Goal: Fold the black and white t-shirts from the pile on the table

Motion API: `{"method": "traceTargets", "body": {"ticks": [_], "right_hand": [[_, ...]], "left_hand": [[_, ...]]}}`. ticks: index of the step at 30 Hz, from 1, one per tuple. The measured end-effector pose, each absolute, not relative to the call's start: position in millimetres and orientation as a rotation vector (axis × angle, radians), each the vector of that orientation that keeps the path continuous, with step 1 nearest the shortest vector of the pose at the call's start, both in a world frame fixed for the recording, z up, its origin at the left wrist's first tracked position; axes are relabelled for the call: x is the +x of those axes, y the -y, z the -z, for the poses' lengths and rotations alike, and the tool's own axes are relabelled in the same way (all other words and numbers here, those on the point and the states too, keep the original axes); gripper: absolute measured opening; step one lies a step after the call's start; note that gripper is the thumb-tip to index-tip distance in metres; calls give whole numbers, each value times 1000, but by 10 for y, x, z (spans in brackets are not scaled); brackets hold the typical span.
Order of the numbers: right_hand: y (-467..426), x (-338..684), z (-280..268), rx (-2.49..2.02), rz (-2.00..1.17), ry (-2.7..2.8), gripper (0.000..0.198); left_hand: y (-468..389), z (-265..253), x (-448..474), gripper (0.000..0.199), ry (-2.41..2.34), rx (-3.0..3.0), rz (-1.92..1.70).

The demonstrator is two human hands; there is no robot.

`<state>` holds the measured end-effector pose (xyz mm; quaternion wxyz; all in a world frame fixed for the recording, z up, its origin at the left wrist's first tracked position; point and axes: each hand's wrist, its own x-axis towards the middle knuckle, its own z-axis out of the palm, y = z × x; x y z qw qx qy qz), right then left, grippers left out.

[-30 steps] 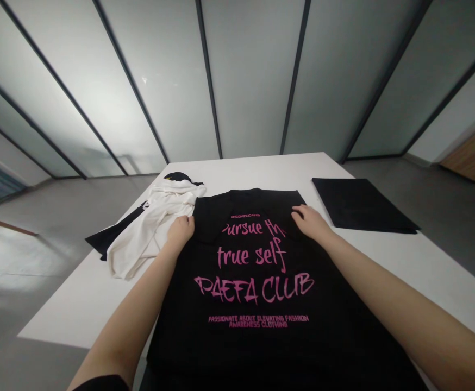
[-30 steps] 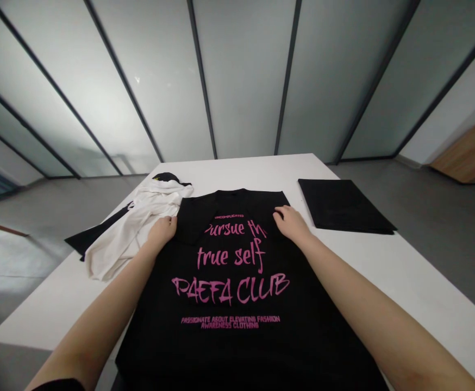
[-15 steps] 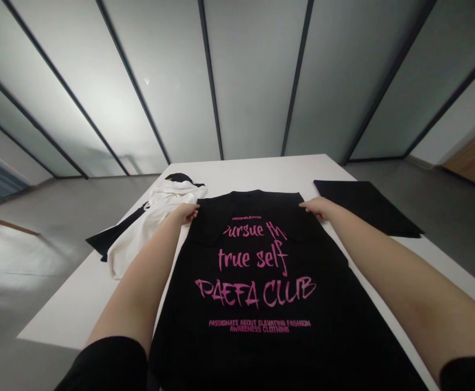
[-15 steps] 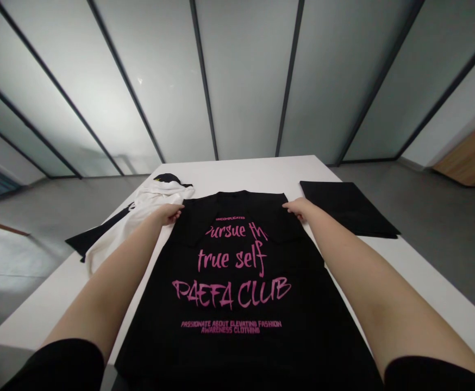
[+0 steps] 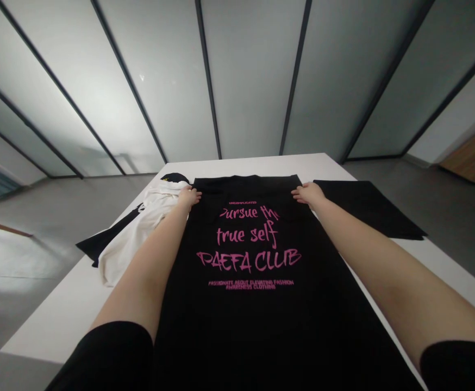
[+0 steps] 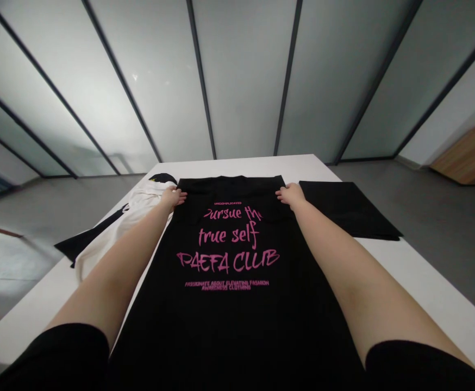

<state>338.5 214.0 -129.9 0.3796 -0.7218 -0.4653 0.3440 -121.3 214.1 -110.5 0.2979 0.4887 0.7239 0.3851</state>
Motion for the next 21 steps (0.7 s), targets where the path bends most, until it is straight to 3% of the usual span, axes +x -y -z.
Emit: {"method": "traceTargets", "body": {"ticks": [4, 10, 15, 21], "right_hand": [[-2113, 3156, 1317, -1845, -614, 1446, 72], [-1683, 2942, 1597, -1937, -87, 2063, 55], [-1354, 3101, 1724, -1961, -36, 2237, 66], [-1030, 3343, 1766, -2074, -67, 2195, 76]], "left_hand": [[-2155, 1182, -1039, 67, -1955, 1621, -1003], [-1692, 1568, -892, 61, -2146, 2232, -479], [-1300, 1703, -1084, 65, -2147, 2321, -291], [-881, 1721, -1369, 63, -2111, 2387, -334]]}}
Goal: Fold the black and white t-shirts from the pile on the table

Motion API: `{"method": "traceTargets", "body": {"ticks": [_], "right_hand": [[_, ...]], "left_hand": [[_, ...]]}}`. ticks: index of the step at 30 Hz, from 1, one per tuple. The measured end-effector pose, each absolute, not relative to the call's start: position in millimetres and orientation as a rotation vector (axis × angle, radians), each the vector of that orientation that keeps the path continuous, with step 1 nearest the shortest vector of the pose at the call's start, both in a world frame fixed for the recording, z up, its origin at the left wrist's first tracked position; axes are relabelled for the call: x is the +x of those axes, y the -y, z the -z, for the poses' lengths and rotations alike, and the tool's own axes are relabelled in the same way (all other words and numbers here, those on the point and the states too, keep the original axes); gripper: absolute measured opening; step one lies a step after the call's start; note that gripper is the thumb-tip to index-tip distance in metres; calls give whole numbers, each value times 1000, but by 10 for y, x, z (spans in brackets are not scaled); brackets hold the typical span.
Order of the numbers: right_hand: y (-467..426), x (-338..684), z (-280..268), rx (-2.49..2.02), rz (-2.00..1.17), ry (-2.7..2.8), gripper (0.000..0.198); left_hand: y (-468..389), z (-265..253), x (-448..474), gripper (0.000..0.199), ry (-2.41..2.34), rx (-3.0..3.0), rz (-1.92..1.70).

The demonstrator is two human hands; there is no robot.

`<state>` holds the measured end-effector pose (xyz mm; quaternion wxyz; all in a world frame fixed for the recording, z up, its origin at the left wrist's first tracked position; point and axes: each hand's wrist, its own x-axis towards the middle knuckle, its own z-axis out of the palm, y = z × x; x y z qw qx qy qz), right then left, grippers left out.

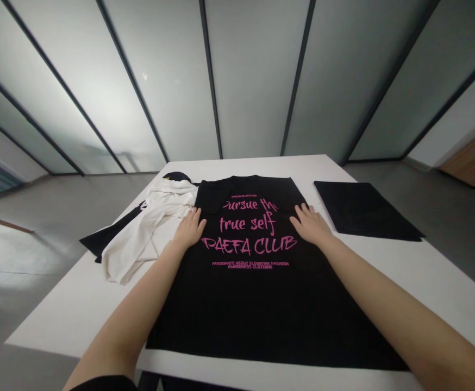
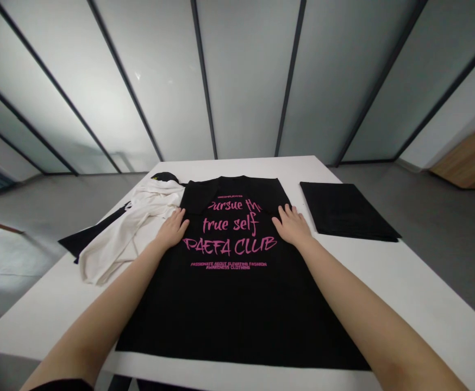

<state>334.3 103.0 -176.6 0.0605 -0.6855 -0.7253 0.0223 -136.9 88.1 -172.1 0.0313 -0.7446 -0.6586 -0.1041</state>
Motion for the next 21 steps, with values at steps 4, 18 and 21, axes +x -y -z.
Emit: {"method": "traceTargets", "body": {"ticks": [4, 18, 21], "right_hand": [[-929, 3114, 1688, -2167, -49, 2100, 74], [-701, 1912, 1536, -2001, -265, 2279, 71], [-683, 2277, 1560, -2049, -216, 2237, 71]], "left_hand": [[-775, 1542, -1201, 60, 2030, -2200, 310], [-645, 1650, -244, 67, 2180, -2294, 368], [-612, 1688, -660, 62, 2196, -2245, 419]]}}
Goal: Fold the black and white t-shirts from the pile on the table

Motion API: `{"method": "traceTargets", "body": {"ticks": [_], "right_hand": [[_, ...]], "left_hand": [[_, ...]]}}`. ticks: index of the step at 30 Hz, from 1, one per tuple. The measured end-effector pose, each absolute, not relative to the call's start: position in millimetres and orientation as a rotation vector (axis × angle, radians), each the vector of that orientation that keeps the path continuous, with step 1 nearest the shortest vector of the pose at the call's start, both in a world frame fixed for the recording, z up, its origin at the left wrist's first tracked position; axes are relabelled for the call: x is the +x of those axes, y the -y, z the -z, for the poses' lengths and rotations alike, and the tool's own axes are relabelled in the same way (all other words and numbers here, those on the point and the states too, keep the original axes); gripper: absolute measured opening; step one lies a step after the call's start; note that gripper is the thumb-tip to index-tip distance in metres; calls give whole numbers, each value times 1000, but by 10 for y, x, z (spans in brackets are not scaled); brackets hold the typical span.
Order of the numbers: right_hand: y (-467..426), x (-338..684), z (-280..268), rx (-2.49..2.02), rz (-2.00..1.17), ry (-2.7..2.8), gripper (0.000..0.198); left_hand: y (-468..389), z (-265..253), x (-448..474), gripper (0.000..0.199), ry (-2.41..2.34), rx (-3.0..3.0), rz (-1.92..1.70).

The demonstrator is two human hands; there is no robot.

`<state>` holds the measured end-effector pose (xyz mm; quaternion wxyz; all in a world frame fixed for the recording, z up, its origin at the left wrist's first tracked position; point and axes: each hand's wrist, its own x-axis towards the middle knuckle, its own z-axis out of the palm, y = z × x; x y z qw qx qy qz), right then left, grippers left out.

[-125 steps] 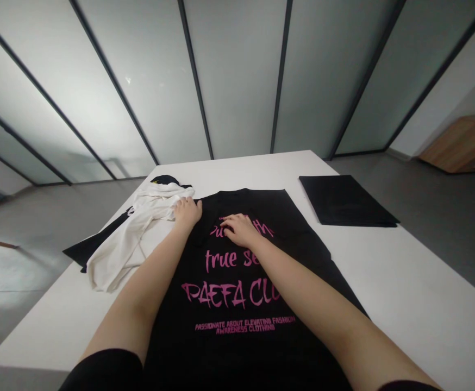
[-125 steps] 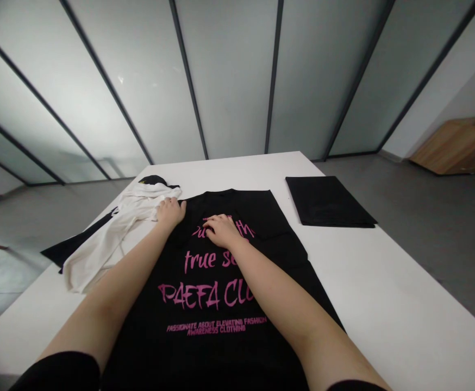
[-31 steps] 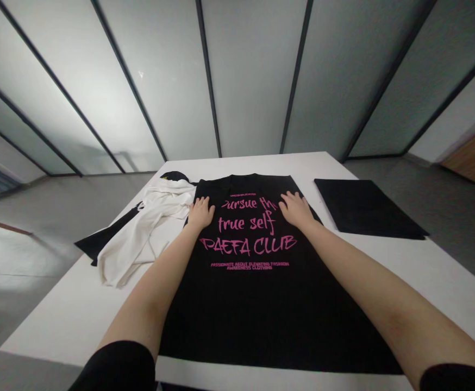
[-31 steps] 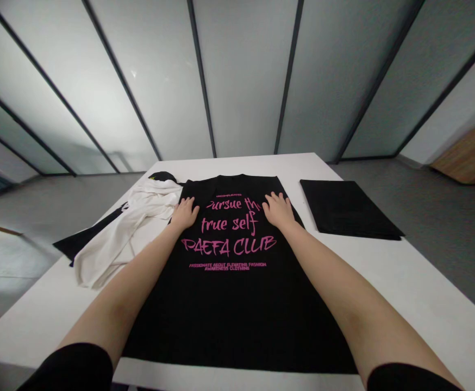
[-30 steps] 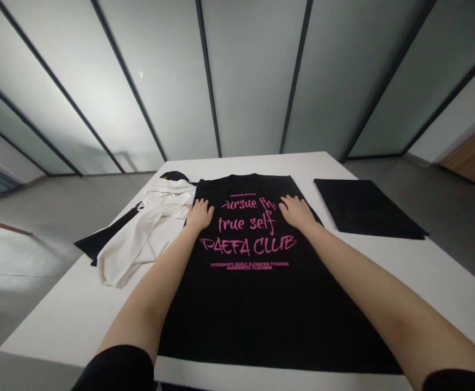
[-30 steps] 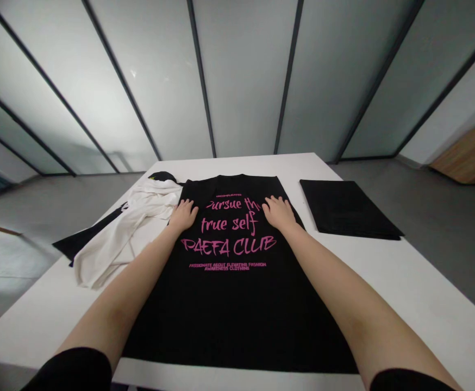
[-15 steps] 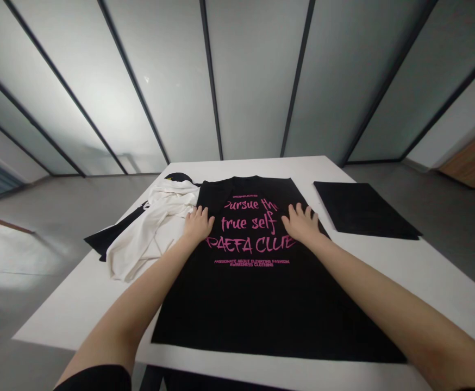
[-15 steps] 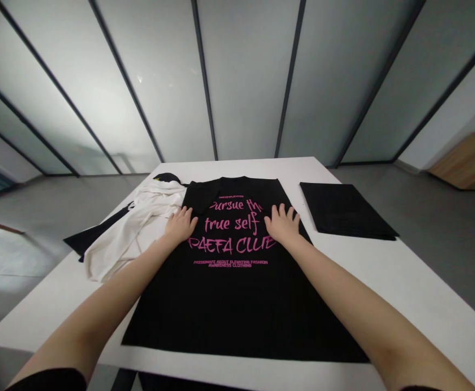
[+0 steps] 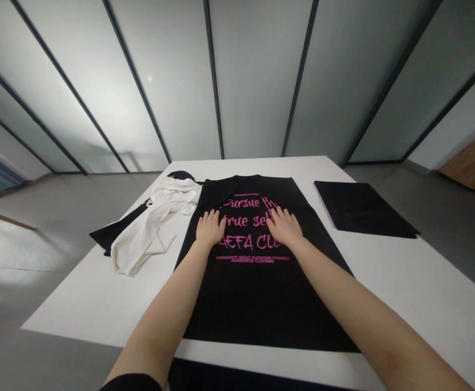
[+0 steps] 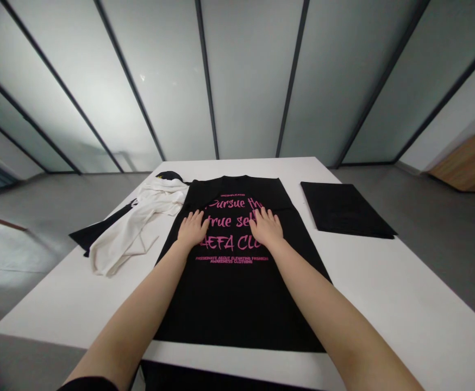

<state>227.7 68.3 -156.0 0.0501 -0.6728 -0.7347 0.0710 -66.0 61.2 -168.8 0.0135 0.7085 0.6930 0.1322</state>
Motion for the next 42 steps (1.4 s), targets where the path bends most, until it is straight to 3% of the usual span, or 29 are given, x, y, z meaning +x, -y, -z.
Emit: {"method": "traceTargets", "body": {"ticks": [7, 15, 22, 29, 36, 42], "right_hand": [[-580, 2918, 1676, -2183, -110, 2150, 73], [-441, 3296, 1795, -2128, -96, 2189, 73], [-391, 3465, 1773, -1914, -257, 2086, 56], [-262, 3606, 1638, -2200, 2, 1855, 53], [-302, 3797, 1595, -2321, -156, 1731, 44], [-356, 3978, 1631, -2218, -320, 1635, 34]], "left_hand": [[-483, 1671, -1221, 46, -2189, 2185, -622], [-194, 1445, -1346, 38, -2663, 1914, -267], [-167, 1346, -1290, 37, -2550, 1868, -294], [-263, 1314, -1443, 32, -2376, 1581, -536], [-302, 1404, -1699, 45, -2146, 1289, -766], [-288, 1400, -1696, 35, -2043, 1219, -835]]}}
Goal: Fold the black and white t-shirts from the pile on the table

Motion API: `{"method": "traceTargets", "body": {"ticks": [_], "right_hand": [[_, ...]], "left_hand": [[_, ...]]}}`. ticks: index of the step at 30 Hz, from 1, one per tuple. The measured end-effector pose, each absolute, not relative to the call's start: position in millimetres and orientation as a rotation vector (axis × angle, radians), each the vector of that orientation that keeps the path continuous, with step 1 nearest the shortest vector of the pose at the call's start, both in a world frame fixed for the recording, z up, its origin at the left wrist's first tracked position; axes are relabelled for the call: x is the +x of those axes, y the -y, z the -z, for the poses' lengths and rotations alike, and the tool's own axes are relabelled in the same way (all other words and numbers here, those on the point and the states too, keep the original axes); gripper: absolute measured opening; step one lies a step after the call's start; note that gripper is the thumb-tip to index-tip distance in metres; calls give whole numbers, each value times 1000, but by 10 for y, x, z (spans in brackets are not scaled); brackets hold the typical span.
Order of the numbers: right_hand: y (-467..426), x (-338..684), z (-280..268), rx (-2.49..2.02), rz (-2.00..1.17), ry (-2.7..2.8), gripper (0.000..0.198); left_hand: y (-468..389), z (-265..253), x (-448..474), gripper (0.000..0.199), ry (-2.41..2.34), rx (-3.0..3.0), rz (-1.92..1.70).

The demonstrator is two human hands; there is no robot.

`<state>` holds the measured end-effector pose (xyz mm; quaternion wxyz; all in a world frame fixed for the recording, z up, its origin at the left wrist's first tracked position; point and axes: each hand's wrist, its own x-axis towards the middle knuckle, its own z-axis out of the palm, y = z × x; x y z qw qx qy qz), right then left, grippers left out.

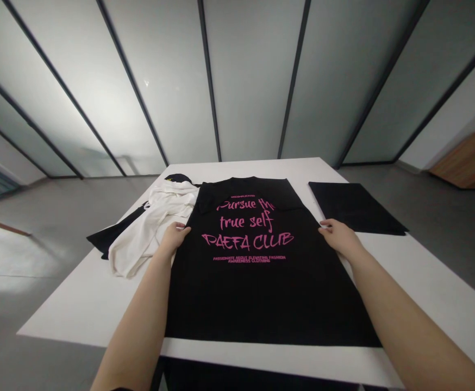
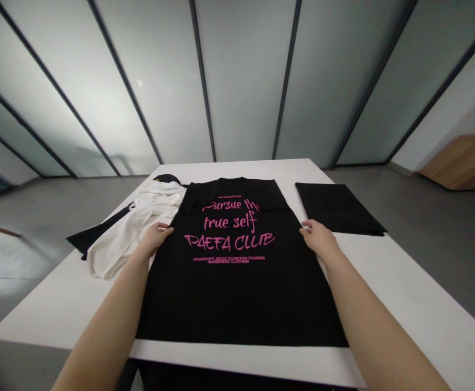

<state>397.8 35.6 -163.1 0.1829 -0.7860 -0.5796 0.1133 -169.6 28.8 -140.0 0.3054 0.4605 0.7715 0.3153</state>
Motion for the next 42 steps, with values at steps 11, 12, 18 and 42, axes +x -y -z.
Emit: {"method": "traceTargets", "body": {"ticks": [11, 12, 18, 42], "right_hand": [[-285, 3966, 1583, -2202, -330, 1686, 49], [-252, 3929, 1580, -2210, -315, 1734, 54], [-72, 3796, 1631, -2223, -125, 1863, 48], [41, 3602, 1694, -1633, -615, 2474, 65]], "left_hand": [[-272, 1355, -1638, 38, -2138, 1296, -827], [-269, 1344, -1589, 35, -2236, 1418, -822], [-178, 1380, -1247, 30, -2168, 2254, -591], [-318, 1008, 268, 55, -1736, 2505, -325]]}}
